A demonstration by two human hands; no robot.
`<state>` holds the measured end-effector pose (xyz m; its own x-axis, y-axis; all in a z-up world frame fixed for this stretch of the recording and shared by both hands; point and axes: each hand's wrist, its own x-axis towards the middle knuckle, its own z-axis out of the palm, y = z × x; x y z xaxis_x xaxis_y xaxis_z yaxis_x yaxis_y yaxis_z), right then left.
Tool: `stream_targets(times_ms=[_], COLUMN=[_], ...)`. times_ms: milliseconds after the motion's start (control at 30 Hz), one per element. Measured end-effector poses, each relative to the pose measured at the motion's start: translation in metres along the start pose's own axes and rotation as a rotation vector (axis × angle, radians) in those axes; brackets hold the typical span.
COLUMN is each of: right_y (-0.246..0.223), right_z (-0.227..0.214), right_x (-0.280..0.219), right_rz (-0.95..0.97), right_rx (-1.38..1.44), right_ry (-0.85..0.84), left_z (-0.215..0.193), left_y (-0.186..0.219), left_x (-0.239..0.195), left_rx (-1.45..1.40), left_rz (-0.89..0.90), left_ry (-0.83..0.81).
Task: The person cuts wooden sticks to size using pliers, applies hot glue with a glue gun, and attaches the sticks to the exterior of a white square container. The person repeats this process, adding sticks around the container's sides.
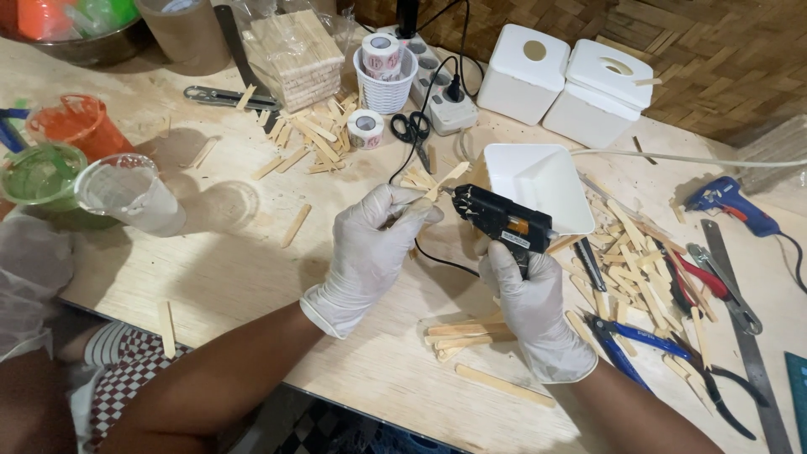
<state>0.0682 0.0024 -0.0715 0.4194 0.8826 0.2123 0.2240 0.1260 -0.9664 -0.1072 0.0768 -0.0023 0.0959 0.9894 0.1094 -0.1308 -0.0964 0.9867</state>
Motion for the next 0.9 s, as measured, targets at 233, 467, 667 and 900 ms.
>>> stream_targets(times_ms=[233, 467, 667, 900], right_y=[-0.021, -0.042, -0.034, -0.066], right_z=[0.006, 0.014, 0.011, 0.048], right_x=[-0.002, -0.003, -0.002, -0.010], right_rz=[-0.003, 0.041, -0.039, -0.288], right_rx=[-0.126, -0.222, -0.222, -0.507], right_ry=[0.084, 0.122, -0.001, -0.483], left_z=[0.000, 0.000, -0.012, -0.059], left_y=[-0.003, -0.001, 0.019, 0.044], left_x=[0.002, -0.001, 0.008, 0.027], left_rx=[0.019, -0.041, -0.175, -0.230], left_rz=[0.024, -0.026, 0.138, 0.392], left_ry=[0.014, 0.027, 0.097, 0.392])
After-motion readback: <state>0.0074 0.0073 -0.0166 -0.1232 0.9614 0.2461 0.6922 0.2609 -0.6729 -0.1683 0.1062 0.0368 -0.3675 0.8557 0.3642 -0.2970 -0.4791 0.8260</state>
